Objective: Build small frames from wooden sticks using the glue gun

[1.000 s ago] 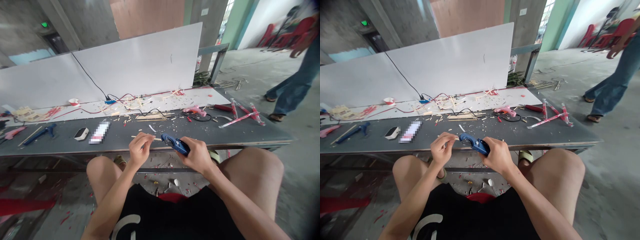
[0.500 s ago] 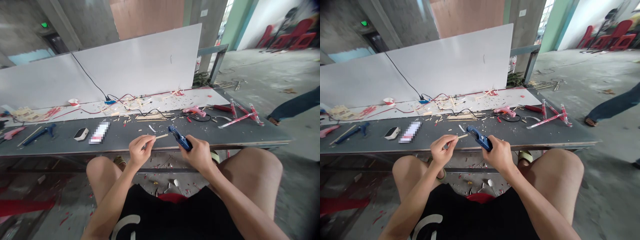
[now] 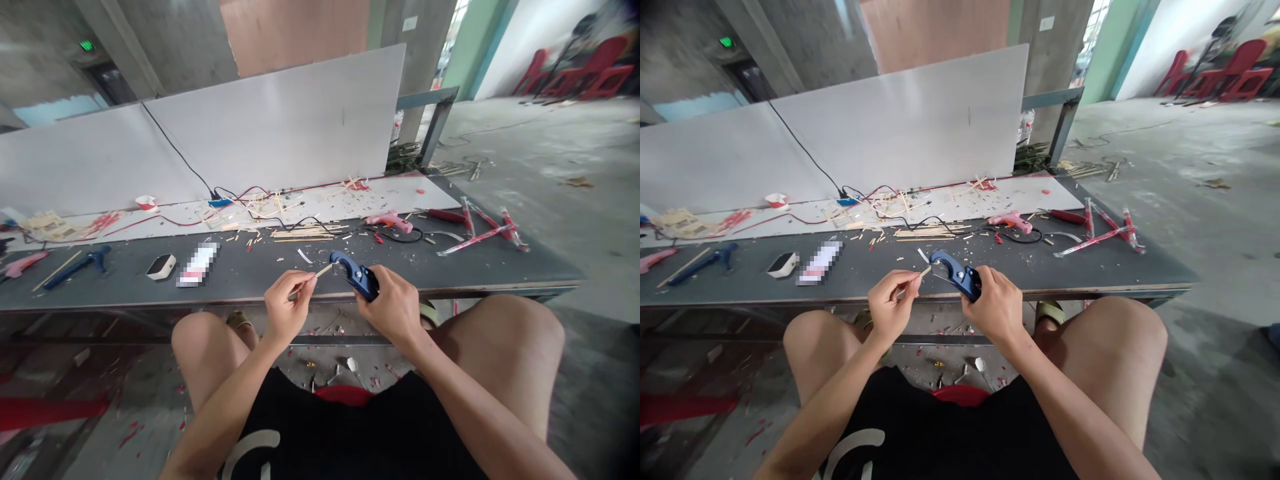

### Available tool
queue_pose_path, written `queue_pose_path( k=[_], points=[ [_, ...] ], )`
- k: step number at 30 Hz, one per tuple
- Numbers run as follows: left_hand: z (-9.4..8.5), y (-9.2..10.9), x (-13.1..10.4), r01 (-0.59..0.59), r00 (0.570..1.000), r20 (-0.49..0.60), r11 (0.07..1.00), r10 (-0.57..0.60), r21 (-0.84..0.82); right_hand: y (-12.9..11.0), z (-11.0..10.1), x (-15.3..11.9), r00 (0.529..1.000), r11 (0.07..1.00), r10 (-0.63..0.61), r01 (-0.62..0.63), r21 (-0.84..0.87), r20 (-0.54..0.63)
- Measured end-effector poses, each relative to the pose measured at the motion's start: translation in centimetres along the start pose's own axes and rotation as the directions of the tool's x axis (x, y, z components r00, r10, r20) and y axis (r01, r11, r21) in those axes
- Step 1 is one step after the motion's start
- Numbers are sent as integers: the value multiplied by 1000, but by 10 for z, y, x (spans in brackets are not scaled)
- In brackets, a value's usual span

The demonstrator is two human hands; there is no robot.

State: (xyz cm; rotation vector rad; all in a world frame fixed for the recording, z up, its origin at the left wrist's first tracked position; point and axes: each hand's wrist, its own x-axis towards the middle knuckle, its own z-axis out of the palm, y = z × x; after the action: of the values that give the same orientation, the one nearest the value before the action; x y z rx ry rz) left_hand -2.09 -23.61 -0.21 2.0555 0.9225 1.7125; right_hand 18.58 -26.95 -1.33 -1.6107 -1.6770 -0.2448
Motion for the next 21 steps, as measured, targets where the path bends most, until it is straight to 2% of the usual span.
queue_pose_path(
  k=[7,12,21],
  points=[
    [8,14,-9,169,985,-25,981,-172,-96,-4,2,-1,999,997,48,-47,-58,20],
    [9,19,-10,243,968,-50,967,-247,-77,-1,6,-2,998,994,54,-52,-91,23],
    [8,20,-14,223,975,-9,974,-224,-32,-2,10,1,997,989,66,-61,-136,32]
  ],
)
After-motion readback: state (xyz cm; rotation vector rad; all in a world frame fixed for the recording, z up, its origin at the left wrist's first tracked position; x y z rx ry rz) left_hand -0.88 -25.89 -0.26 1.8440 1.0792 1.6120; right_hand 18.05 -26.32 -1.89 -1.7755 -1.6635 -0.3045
